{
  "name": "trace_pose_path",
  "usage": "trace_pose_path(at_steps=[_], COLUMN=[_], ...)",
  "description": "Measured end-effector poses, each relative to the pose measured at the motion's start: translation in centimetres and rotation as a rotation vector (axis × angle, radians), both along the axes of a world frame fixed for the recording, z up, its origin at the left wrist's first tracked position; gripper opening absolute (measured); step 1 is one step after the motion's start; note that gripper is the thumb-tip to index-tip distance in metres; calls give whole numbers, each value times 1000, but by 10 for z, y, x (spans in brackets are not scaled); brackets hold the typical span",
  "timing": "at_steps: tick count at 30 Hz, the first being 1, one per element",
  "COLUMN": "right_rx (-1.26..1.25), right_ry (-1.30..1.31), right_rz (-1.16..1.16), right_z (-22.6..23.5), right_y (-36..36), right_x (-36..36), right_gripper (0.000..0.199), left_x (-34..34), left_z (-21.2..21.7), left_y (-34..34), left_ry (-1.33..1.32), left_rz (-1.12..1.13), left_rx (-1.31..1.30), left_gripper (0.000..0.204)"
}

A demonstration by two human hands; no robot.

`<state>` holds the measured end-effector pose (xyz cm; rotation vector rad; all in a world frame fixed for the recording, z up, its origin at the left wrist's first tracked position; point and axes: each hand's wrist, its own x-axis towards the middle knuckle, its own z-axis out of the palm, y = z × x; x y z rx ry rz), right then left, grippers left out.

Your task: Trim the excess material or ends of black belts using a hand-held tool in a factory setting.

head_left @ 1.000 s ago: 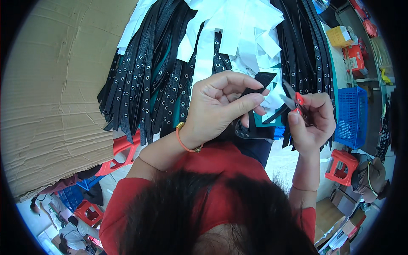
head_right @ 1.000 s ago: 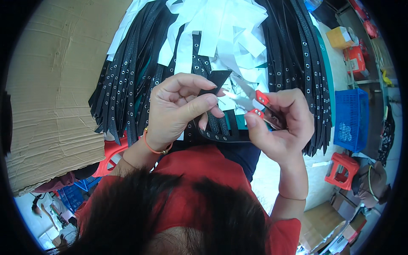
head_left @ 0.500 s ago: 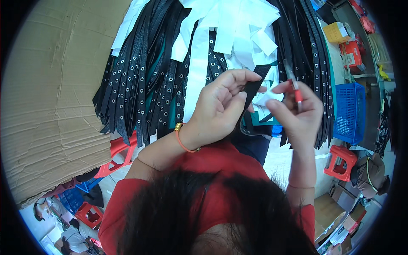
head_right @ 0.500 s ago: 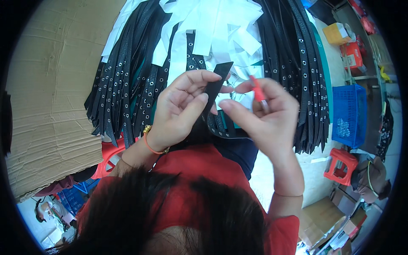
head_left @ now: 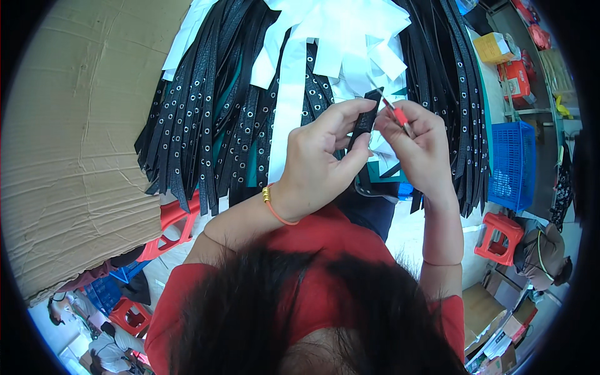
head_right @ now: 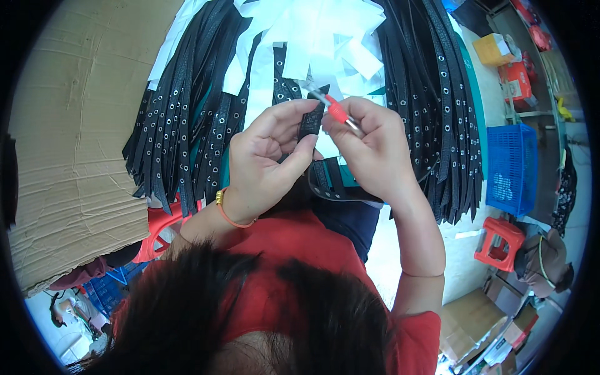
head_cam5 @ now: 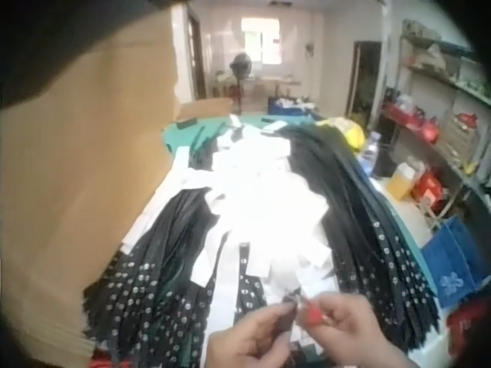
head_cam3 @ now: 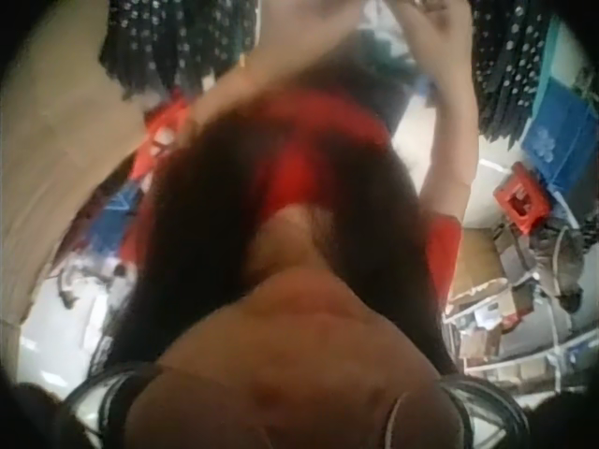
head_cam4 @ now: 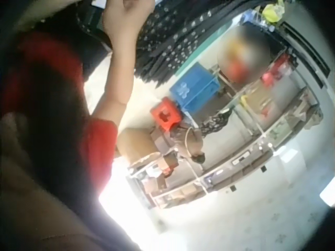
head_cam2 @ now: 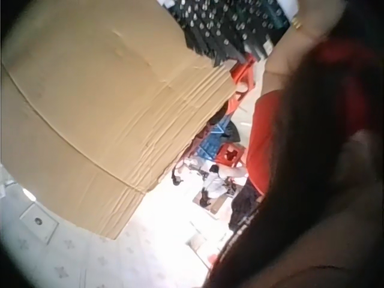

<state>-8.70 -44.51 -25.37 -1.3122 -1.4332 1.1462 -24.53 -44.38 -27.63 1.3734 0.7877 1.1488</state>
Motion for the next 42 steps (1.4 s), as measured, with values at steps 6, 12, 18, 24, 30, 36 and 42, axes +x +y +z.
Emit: trace_pose_path(at_steps=[6,12,18,24,30,36,42], right_rx=[-110,99,-47,33,522,615,578], right_ry=[94,116,65,-46,-660,-730,-773], right_rz=[64,97,-37,-95,33,119,151], right_z=[18,13,26,15,21,17,17], right_y=[-1,-5,-11,-25,-28,-18,-15], right_x=[3,-4,11,34,24,22,21], right_gripper=[7,6,9,25,29,28,27], left_x=[0,5,-6,-11,-12,-7,-8], left_z=[3,-4,-4,-2,-4,-7,-13], left_y=[-6,-6,7,15,15,12,11], left_ry=[113,23,-187,-321,-327,-296,-274], left_rz=[15,75,2,-110,-124,-121,-106], left_rx=[23,-127,-270,-344,-334,-329,-339], left_gripper=[28,13,13,14,13,11,9])
